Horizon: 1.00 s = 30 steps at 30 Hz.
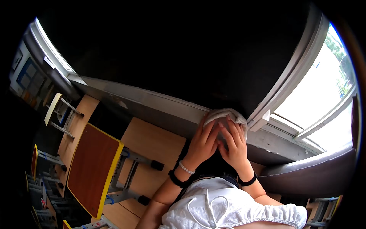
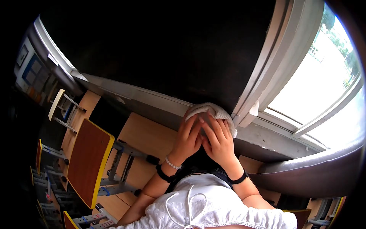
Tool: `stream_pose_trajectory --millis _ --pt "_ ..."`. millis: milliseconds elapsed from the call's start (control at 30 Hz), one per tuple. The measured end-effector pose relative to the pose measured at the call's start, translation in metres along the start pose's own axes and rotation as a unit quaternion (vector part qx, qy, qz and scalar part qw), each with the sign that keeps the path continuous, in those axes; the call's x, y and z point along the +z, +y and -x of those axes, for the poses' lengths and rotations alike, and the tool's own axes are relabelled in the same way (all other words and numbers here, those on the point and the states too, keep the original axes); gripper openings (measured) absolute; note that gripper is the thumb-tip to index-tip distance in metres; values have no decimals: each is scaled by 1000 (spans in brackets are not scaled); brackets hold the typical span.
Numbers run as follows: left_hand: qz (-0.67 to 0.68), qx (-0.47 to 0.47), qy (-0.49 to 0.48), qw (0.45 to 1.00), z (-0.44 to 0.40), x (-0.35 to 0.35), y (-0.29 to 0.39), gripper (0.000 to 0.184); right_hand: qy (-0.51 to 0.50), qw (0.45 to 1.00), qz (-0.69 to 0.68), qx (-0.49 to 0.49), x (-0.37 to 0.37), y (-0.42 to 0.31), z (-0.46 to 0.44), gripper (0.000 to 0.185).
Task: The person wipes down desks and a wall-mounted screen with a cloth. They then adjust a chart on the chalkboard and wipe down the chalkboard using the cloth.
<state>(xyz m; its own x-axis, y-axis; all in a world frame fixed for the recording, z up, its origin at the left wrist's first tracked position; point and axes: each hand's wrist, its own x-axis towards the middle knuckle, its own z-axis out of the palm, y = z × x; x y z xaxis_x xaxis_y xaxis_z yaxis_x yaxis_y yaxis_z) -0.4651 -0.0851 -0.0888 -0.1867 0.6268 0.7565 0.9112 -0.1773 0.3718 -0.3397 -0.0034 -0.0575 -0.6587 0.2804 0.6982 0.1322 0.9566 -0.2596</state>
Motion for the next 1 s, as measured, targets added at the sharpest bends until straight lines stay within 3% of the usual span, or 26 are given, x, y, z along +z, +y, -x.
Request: stream_pose_trajectory --millis 200,300,533,667,733,767,833,900,1000 --pt "-46 -6 51 998 -5 -22 -10 39 -7 1000 -16 -10 19 -9 -25 58" --pt "-91 37 91 991 -7 -37 -26 31 12 999 -22 -34 33 -20 -50 58" --pt "-218 -18 196 956 -55 -106 -57 33 90 988 -28 -126 66 -70 -153 48" --pt "-144 -152 258 943 -49 -104 -85 47 60 978 -50 -194 109 -81 -179 44" --pt "-58 -232 277 931 -35 -95 -81 49 5 980 -57 -191 120 -72 -165 46" --pt "18 -214 291 932 -33 -85 -73 51 -22 980 -62 -190 121 -70 -156 46" --pt "6 -246 275 929 -10 -56 -66 52 -59 986 -73 -135 105 -58 -128 50" --pt "-11 -192 244 950 -5 -44 -52 46 -88 991 -66 -71 90 -48 -102 52" --pt "-58 -116 235 963 -11 -50 -45 38 -53 995 -58 -64 81 -39 -91 52"
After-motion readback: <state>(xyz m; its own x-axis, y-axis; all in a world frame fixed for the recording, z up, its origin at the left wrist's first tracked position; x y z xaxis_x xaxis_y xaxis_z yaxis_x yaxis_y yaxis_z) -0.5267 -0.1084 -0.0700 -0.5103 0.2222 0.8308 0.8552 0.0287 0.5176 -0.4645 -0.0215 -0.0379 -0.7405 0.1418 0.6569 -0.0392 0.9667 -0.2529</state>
